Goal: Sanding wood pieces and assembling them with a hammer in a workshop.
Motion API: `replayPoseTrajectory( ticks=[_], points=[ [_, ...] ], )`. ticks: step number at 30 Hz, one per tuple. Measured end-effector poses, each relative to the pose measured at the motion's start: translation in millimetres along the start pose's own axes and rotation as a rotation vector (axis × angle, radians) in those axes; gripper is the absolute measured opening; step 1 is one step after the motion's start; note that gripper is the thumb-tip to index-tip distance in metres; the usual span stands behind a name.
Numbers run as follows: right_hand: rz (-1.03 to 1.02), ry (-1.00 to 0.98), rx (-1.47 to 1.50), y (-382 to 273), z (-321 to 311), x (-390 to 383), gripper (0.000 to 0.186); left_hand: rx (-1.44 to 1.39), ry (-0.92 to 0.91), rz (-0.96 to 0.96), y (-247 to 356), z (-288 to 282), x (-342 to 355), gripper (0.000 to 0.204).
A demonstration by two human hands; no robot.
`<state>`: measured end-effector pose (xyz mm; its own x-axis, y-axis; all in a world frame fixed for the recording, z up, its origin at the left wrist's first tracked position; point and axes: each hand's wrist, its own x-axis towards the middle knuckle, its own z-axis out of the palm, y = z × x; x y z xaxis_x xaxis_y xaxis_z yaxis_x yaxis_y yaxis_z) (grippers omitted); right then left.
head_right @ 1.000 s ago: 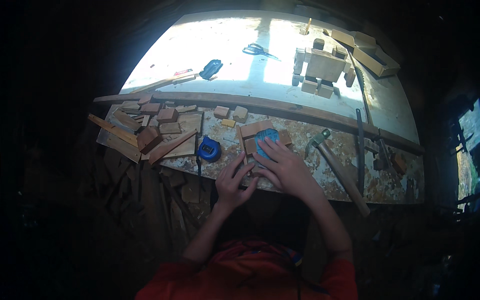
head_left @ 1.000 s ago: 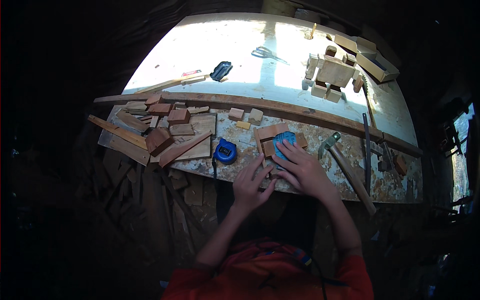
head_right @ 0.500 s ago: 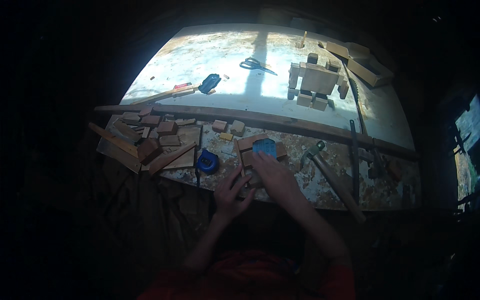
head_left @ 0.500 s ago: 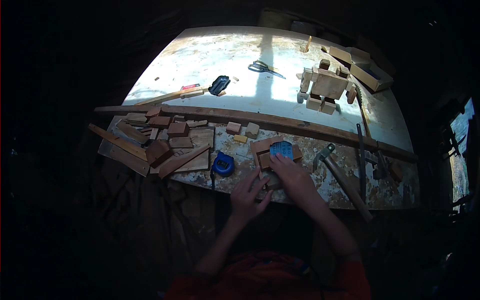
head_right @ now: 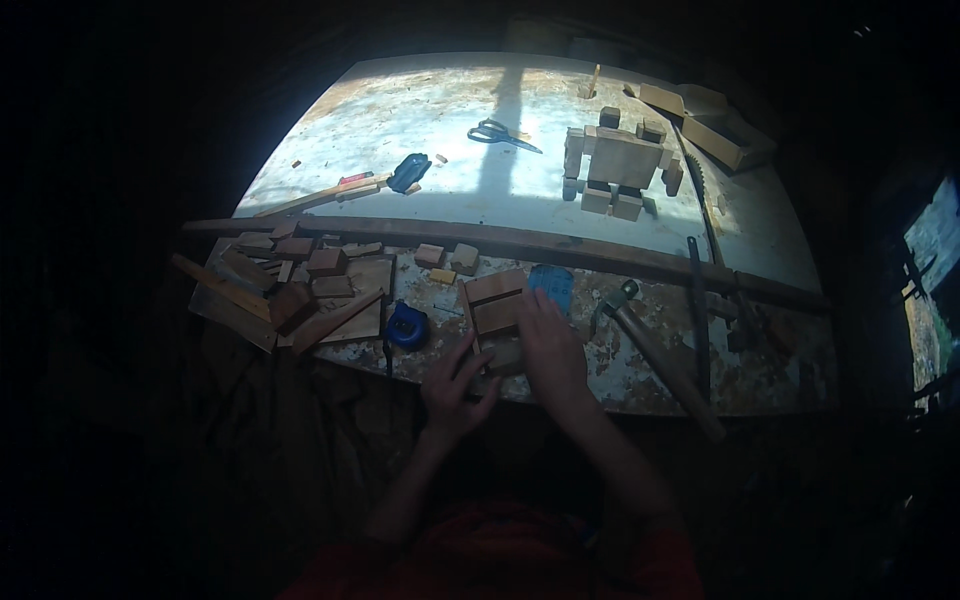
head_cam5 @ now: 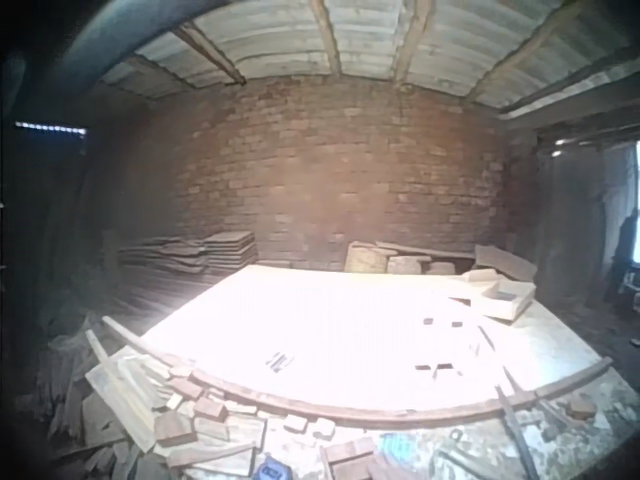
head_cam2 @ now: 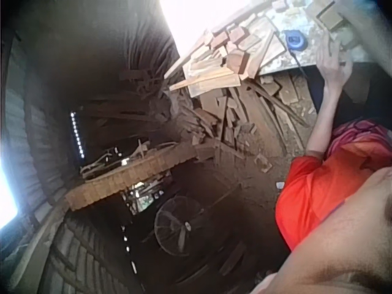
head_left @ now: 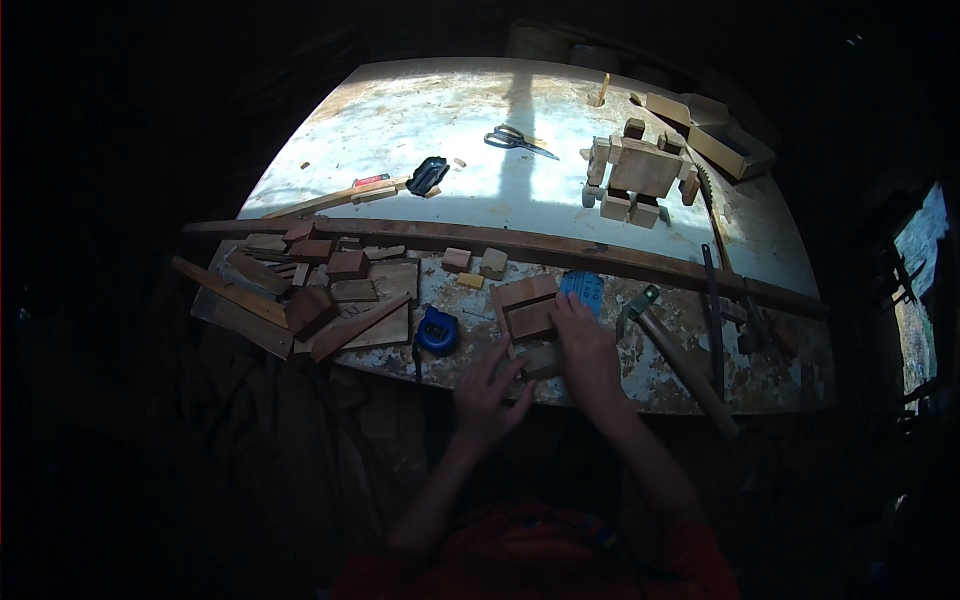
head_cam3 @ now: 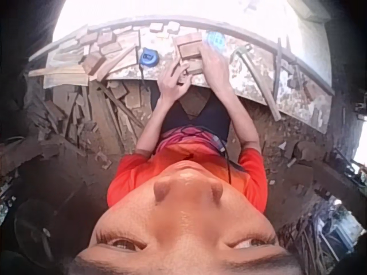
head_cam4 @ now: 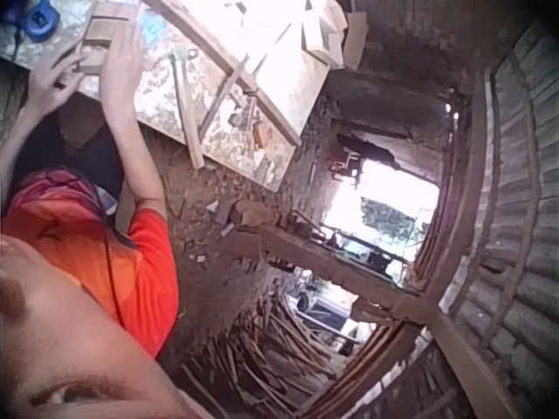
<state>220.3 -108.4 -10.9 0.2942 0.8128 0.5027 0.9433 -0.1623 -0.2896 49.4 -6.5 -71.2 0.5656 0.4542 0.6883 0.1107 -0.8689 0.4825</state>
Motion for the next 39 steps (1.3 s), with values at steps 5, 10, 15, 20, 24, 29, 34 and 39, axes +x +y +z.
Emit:
replayPoseTrajectory(
  ticks=[5, 10, 15, 20, 24, 29, 34, 39],
  points=[
    [-0.011, 0.001, 0.105, 18, -8, -1, 0.051, 0.015, -0.018, 0.021, 4, -2, 3, 0.046],
    [-0.068, -0.023, 0.182, -18, 1, -16, 0.046, 0.005, -0.025, 0.013, 2, 2, -1, 0.048],
    [0.059, 0.057, 0.056, 18, -3, 0, 0.048, 0.018, -0.014, 0.026, 3, 1, 1, 0.048],
    [-0.023, 0.051, 0.093, -5, 12, -4, 0.042, 0.006, -0.012, 0.019, -1, 1, -1, 0.049],
    [0.106, 0.117, -0.013, 0, 19, 5, 0.043, 0.031, -0.027, 0.036, 4, 1, 3, 0.048],
    [-0.004, 0.065, 0.177, -4, 23, 6, 0.047, 0.021, -0.026, 0.012, 3, 1, -2, 0.045],
    [0.1, 0.139, -0.059, -8, 26, 5, 0.039, 0.026, -0.029, 0.023, 3, 1, 2, 0.045],
    [0.044, 0.054, 0.086, 8, 12, 12, 0.042, 0.018, -0.014, 0.017, 1, 0, -2, 0.046]
  ],
)
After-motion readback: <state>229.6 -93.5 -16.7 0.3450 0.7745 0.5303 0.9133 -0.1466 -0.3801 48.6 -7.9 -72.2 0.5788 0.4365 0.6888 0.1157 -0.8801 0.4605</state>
